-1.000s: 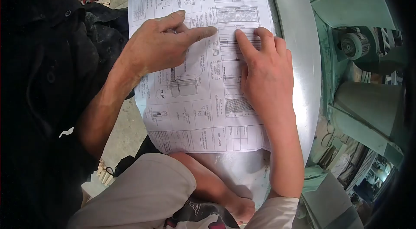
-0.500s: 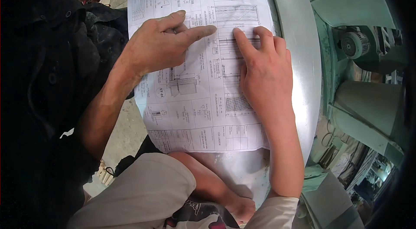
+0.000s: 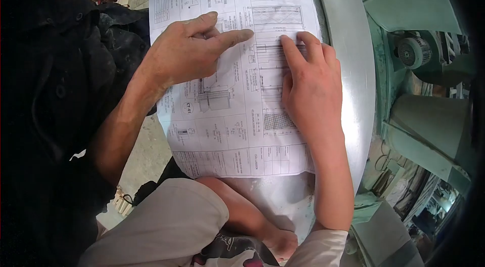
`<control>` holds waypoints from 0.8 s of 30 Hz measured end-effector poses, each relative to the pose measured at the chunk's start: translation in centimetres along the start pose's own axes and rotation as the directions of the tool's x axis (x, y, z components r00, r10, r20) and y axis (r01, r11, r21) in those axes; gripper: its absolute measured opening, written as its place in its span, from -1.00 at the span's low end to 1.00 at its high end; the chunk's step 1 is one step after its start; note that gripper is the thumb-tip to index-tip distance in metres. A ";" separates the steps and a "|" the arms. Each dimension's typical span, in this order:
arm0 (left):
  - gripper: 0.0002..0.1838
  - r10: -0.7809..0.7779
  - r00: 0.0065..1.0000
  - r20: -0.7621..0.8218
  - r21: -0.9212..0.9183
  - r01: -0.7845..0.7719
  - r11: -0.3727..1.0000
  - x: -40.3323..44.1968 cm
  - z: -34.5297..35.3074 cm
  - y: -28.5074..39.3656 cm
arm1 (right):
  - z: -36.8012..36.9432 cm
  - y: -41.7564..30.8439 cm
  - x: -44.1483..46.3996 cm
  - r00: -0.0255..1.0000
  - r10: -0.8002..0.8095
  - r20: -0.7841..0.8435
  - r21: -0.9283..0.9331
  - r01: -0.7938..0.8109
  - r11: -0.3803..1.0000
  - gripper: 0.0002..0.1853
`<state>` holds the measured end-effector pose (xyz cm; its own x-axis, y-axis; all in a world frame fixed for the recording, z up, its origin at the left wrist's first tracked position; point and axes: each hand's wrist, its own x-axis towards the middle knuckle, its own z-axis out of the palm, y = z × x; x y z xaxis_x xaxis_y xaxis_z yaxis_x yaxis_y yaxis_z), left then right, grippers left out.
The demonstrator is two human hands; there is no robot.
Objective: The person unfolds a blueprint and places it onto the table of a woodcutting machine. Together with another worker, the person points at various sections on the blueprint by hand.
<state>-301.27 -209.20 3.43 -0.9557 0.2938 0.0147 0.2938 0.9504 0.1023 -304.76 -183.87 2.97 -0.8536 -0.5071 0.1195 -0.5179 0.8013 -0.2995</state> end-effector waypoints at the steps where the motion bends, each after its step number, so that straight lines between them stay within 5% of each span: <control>1: -0.28 0.000 1.000 0.000 -0.001 0.000 1.000 0.0 0.0 0.0 | 0.0 0.2 -0.1 1.000 -0.017 -0.012 -0.001 0.017 1.000 -0.38; 3: -0.29 -0.025 0.992 0.121 0.062 0.018 0.998 0.1 -0.1 -0.2 | -0.1 0.3 -0.3 0.999 -0.032 -0.024 -0.002 0.032 0.999 -0.39; 24: -0.27 0.038 0.998 0.056 0.067 -0.042 0.997 0.0 0.2 -0.6 | 0.1 0.0 -0.7 1.000 -0.016 -0.006 -0.026 0.016 1.000 -0.38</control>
<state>-301.43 -209.79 3.18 -0.9413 0.3354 -0.0375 0.3342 0.9419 0.0349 -304.21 -183.52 2.79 -0.8456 -0.5179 0.1296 -0.5326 0.8011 -0.2733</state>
